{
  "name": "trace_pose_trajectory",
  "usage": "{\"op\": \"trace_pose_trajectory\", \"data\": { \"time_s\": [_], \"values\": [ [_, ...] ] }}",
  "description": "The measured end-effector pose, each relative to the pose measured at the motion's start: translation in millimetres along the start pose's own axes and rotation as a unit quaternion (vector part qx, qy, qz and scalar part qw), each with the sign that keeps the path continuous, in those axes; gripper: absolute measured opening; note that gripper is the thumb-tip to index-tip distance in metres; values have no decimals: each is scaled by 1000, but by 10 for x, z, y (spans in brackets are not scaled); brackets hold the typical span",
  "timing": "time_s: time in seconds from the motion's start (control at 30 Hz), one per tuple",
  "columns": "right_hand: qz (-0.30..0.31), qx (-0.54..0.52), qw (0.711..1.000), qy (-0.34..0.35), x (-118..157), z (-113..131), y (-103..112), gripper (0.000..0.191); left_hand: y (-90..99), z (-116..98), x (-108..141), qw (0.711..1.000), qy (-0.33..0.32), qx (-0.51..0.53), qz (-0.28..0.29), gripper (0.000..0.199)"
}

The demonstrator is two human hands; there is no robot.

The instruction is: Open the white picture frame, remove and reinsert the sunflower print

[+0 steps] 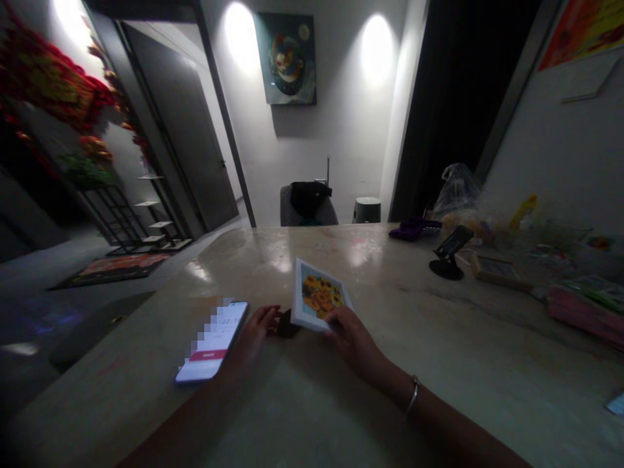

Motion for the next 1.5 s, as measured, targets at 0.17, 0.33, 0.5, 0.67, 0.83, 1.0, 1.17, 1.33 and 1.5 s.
{"op": "trace_pose_trajectory", "data": {
  "time_s": [0.17,0.33,0.5,0.67,0.83,1.0,1.17,1.33,1.5],
  "values": [
    [-36,-69,997,-25,-8,-62,91,6,56,-120,32,999,-29,-29,-26,29],
    [-31,-179,981,-62,-13,-117,123,11,-36,-99,27,998,-39,-31,26,30],
    [10,-219,975,-29,-27,2,71,24,-264,52,43,995,-15,-5,100,32],
    [61,-286,956,-38,-11,41,-67,32,-317,117,69,993,13,15,119,45],
    [99,-370,916,-118,54,-128,-215,40,-253,129,46,995,20,-6,102,46],
    [158,-455,847,-226,183,-280,-438,38,-265,212,85,989,73,74,107,47],
    [159,-493,799,-304,239,-396,-471,33,-333,271,141,966,124,181,140,43],
    [56,-396,854,-334,147,-729,-196,33,-300,320,125,959,144,209,128,49],
    [-79,-132,952,-266,10,-901,260,23,-287,330,121,954,150,224,129,57]
  ]
}}
Point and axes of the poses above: each hand's wrist, its own x-axis away from the middle knuckle, its own y-axis out of the back of the hand, z = x × y, the point moved 10 cm from there along -x, towards the middle knuckle, and after that the axes turned 1 degree about -y, right-handed, at the moved point
